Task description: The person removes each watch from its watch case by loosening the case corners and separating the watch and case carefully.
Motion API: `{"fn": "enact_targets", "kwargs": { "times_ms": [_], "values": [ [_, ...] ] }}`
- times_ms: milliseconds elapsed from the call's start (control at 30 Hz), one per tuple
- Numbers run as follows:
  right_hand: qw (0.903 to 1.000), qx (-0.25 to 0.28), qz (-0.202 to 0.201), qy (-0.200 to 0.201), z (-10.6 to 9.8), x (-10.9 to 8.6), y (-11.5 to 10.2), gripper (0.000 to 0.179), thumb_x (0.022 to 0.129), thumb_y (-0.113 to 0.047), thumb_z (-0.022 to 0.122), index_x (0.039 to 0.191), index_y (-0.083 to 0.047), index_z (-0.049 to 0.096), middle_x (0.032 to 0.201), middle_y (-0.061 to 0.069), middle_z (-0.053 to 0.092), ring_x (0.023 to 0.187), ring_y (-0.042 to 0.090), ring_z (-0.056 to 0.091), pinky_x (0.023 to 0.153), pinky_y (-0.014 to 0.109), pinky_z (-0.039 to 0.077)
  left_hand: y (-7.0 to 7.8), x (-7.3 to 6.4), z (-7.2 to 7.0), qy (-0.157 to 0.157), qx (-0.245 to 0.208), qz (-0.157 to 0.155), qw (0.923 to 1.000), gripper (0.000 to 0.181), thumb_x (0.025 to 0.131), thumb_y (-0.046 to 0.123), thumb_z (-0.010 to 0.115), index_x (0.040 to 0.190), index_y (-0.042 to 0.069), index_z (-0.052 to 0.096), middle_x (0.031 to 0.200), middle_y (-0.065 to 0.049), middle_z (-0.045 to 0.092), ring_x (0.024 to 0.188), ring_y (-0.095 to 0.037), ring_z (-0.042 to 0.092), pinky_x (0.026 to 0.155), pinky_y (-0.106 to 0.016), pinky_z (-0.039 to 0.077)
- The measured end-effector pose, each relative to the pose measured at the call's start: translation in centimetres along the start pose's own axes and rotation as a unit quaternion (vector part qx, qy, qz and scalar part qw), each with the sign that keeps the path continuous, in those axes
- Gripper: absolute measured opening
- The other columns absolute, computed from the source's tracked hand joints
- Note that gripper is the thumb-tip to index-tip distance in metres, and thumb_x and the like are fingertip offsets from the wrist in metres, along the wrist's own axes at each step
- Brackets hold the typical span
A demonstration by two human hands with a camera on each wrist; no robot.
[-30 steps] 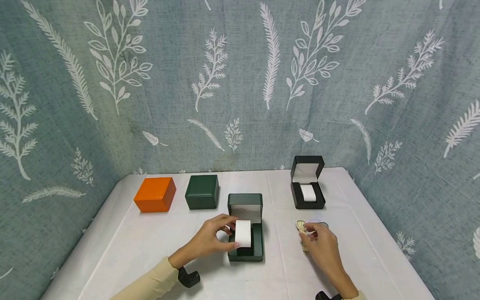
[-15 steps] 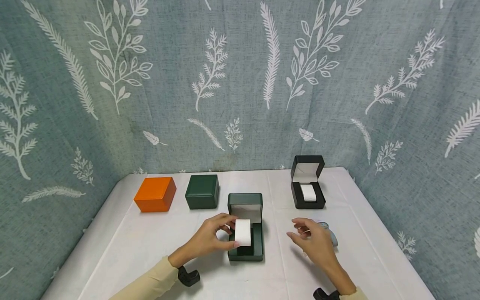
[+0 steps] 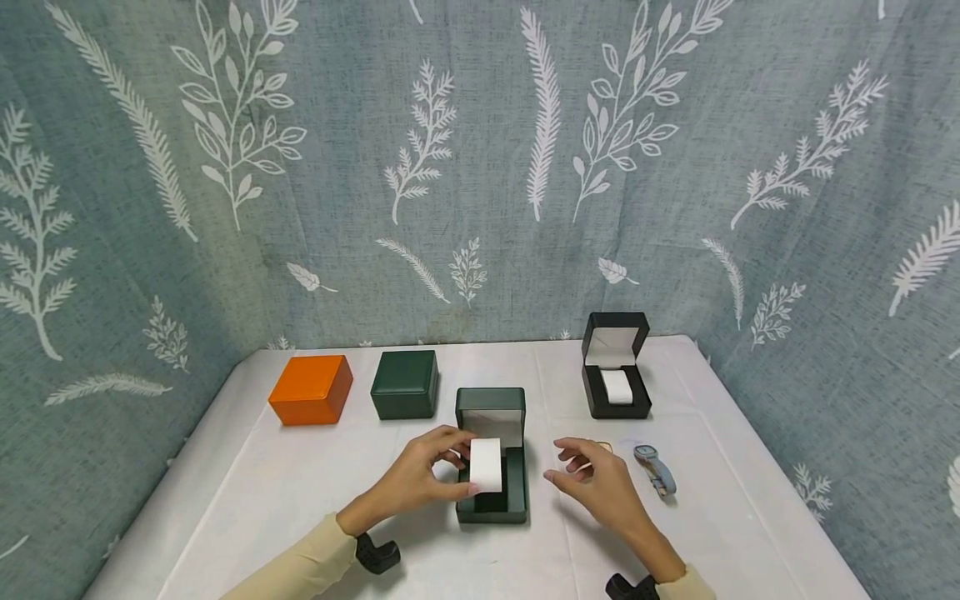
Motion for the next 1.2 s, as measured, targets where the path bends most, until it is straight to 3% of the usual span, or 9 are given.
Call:
{"fn": "enact_targets", "kwargs": {
  "times_ms": [433,600,900,1200],
  "values": [
    [0.9956,0.061,0.014,-0.07,2.8,0.3,-0.4,0.05,0.085,-0.024,0.087,0.13,-0.009,0.069,0.102,0.003,0.072,0.081,0.008,0.064,0.071,0.025,0.057,0.1,0.0,0.0,0.003,0.003,0.002,1.0,0.067,0.083,0.028,0.089,0.137,-0.001,0.062,0.119,-0.002,0.061,0.101,-0.016,0.067,0.085,-0.037,0.06],
    [0.9935,0.077,-0.002,-0.084,3.4,0.4,-0.6,0.051,0.087,-0.025,0.085,0.132,-0.009,0.068,0.102,0.005,0.072,0.078,0.01,0.066,0.068,0.027,0.057,0.0,0.0,0.0,0.001,0.0,-0.005,1.0,0.066,0.083,0.027,0.089,0.136,0.0,0.062,0.12,-0.002,0.061,0.102,-0.019,0.067,0.085,-0.039,0.06],
    [0.9936,0.048,-0.035,-0.097,4.3,0.6,-0.7,0.051,0.089,-0.032,0.083,0.133,-0.012,0.068,0.101,0.001,0.072,0.08,0.006,0.065,0.07,0.027,0.058,0.2,-0.1,-0.1,0.003,0.003,0.002,1.0,0.064,0.083,0.025,0.09,0.136,0.001,0.063,0.118,-0.003,0.062,0.102,-0.021,0.068,0.085,-0.04,0.06],
    [0.9917,0.045,-0.027,-0.117,4.8,0.8,-0.7,0.053,0.089,-0.032,0.083,0.133,-0.007,0.067,0.1,-0.001,0.07,0.081,0.007,0.064,0.072,0.027,0.057,0.4,-0.2,-0.3,0.004,0.037,0.001,0.9993,0.065,0.082,0.029,0.089,0.135,0.0,0.064,0.117,0.001,0.063,0.101,-0.02,0.068,0.084,-0.042,0.06]
  ]
}}
Point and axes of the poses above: each hand's wrist, its own x-axis towards the middle knuckle, its own z-axis out of the palm, y = z × x, the point moved 6 cm from there along x, towards the middle knuckle
